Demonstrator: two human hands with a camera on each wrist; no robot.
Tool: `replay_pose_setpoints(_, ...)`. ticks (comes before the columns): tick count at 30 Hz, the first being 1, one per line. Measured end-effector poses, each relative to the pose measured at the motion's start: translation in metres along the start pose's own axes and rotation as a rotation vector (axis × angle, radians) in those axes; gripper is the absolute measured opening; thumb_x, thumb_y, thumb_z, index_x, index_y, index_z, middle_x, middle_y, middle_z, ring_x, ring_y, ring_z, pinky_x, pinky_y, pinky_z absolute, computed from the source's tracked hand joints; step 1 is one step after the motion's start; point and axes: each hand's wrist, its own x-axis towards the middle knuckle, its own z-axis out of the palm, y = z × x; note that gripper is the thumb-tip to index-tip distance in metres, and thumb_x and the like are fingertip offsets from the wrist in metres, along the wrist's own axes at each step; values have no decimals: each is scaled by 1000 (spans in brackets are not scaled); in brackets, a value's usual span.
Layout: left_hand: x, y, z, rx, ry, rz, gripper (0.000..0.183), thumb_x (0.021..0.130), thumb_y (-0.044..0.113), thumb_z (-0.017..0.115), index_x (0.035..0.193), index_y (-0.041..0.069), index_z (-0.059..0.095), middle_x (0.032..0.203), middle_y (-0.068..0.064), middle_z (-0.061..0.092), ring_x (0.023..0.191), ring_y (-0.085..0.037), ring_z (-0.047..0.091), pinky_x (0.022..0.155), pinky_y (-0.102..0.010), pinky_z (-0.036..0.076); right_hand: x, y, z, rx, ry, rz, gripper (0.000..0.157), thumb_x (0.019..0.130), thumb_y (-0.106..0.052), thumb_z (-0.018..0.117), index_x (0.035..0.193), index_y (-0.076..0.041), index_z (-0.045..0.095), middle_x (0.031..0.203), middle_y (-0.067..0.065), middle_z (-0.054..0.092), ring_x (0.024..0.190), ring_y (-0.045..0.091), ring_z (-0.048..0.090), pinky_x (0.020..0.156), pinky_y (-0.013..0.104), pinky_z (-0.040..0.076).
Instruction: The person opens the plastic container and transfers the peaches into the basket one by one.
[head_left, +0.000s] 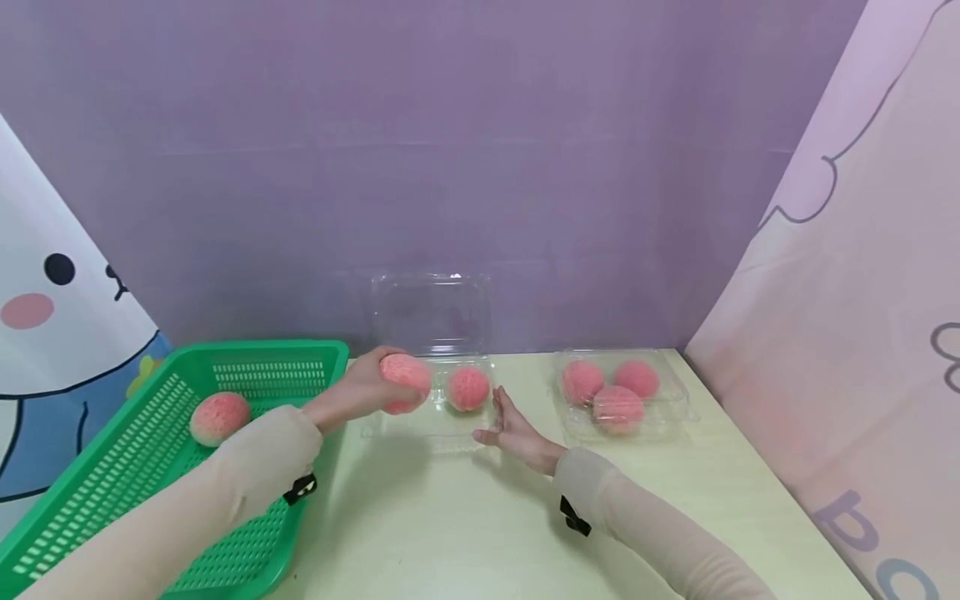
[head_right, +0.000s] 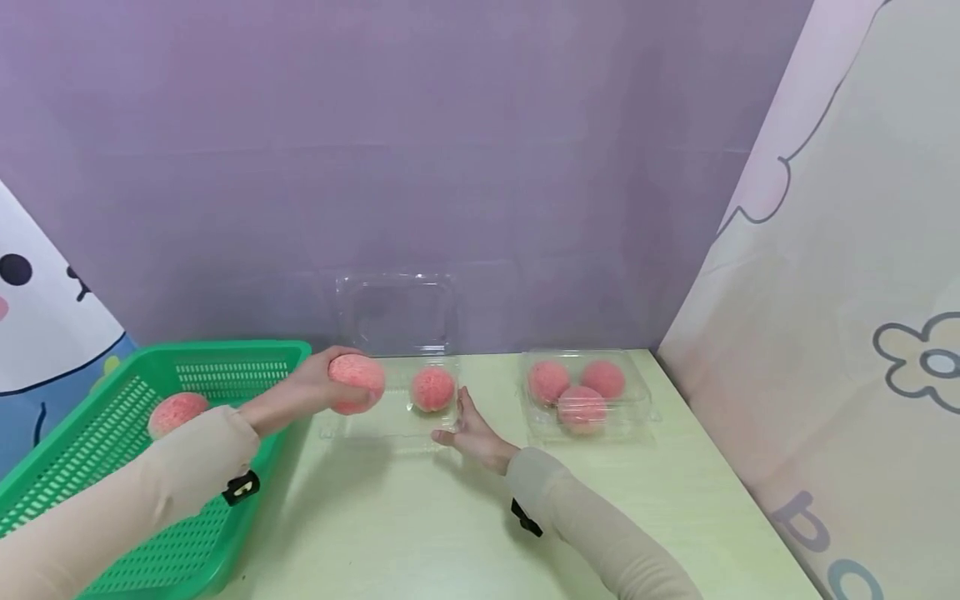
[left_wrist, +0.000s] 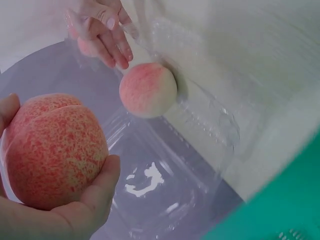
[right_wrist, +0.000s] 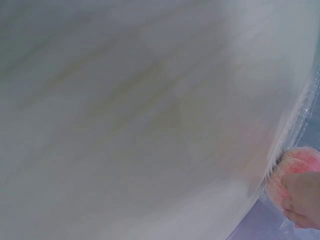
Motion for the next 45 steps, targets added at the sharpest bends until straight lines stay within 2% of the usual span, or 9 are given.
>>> replay_pose_setpoints(5, -10, -2, -19, -17, 22, 37, 81, 72, 32, 74, 136, 10, 30, 125, -13, 48, 106, -28, 51, 79, -37, 51, 1, -1, 3, -1, 1, -5, 98, 84, -12, 62, 143, -8, -16, 152, 10, -11, 140, 29, -6, 112, 46, 7)
replay_pose_setpoints(13, -24, -11, -52, 3, 78, 36, 90, 74, 38, 72, 142, 9, 20, 133, -17, 39, 113, -33, 47, 80, -39, 52, 3, -3, 6, -7, 3, -7, 99, 83, -12, 63, 143, -7, -16, 152, 10, -11, 140, 29, -6, 113, 45, 6)
replay_pose_setpoints(19, -28, -27, -70, 55, 131, 30, 93, 75, 45, 69, 143, 7, 18, 134, -20, 37, 112, -35, 46, 77, -40, 52, 4, -3, 7, -11, 2, -8, 99, 83, -13, 63, 143, -7, -15, 152, 11, -9, 140, 29, -4, 113, 46, 6)
replay_pose_setpoints(24, -26, -44, -85, 86, 175, -15, 99, 74, 52, 67, 144, 7, 14, 136, -21, 34, 115, -37, 42, 73, -37, 51, 3, -5, 8, -12, -5, -4, 98, 83, -13, 63, 143, -7, -15, 152, 11, -10, 140, 29, -4, 113, 46, 6)
replay_pose_setpoints(29, -21, -64, -99, 119, 200, 8, 93, 78, 48, 64, 143, 4, 15, 136, -22, 34, 115, -37, 39, 74, -37, 48, 0, -7, 5, -19, 5, -7, 98, 84, -12, 62, 143, -7, -15, 152, 10, -10, 140, 29, -4, 113, 46, 7)
replay_pose_setpoints(38, -13, -99, -113, 210, 190, 44, 94, 78, 48, 64, 142, -2, 15, 138, -27, 29, 117, -42, 36, 82, -50, 45, 1, -7, 5, -8, 14, 2, 98, 84, -12, 62, 143, -7, -16, 152, 10, -10, 140, 29, -4, 113, 45, 8)
replay_pose_setpoints(42, -12, -113, -113, 217, 186, 54, 91, 79, 44, 66, 141, -1, 18, 136, -27, 31, 116, -41, 37, 81, -48, 46, 1, -7, 5, -5, 9, 3, 98, 84, -12, 62, 143, -8, -16, 152, 9, -11, 140, 28, -5, 113, 45, 7)
replay_pose_setpoints(45, -9, -124, -111, 167, 179, 49, 87, 78, 39, 68, 139, -2, 21, 134, -26, 34, 112, -39, 41, 79, -43, 48, 0, -5, 5, -6, 8, -3, 98, 84, -12, 62, 143, -7, -16, 152, 10, -11, 140, 30, -4, 113, 46, 7)
